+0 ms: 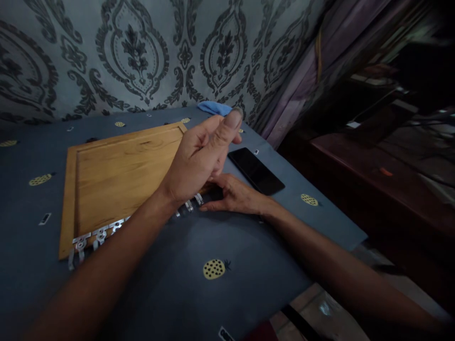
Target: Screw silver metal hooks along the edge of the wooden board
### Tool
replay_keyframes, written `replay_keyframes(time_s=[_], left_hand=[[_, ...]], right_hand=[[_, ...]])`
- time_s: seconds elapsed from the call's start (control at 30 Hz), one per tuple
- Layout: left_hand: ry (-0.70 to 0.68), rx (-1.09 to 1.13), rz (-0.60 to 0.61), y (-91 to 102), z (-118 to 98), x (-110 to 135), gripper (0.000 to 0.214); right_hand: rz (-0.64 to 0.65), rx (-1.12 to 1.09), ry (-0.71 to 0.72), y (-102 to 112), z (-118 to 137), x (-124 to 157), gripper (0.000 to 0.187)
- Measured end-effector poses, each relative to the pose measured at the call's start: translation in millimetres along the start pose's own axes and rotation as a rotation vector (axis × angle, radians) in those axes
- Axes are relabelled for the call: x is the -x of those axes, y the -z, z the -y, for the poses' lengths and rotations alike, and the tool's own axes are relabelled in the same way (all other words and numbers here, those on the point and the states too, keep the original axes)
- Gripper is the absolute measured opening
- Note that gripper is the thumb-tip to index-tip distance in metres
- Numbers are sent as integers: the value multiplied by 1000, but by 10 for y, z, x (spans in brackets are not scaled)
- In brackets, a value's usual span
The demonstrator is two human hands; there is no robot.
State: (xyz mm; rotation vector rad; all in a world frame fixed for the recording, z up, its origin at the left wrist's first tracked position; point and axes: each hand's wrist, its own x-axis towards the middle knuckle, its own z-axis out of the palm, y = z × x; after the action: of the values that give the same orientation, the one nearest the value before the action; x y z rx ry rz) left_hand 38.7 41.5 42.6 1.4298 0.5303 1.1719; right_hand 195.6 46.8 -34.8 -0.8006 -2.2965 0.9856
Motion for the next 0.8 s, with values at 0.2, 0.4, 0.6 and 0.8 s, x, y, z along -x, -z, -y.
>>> replay_keyframes(time_s=[0.2,0.4,0.6,0.8], left_hand=[[117,1,137,62,-85,-17,52],[50,-11,123,64,-21,-11,53],[-14,-38,31,47,23,-11,51],[-108,5,-109,12,-89,-10,51]], right_hand=[[24,-45,-61,18,78,3,42],[24,-60,-33,14,57,-8,42],[15,-40,-45,6,52,1,42],[16,-98,-60,11,90,1,42]])
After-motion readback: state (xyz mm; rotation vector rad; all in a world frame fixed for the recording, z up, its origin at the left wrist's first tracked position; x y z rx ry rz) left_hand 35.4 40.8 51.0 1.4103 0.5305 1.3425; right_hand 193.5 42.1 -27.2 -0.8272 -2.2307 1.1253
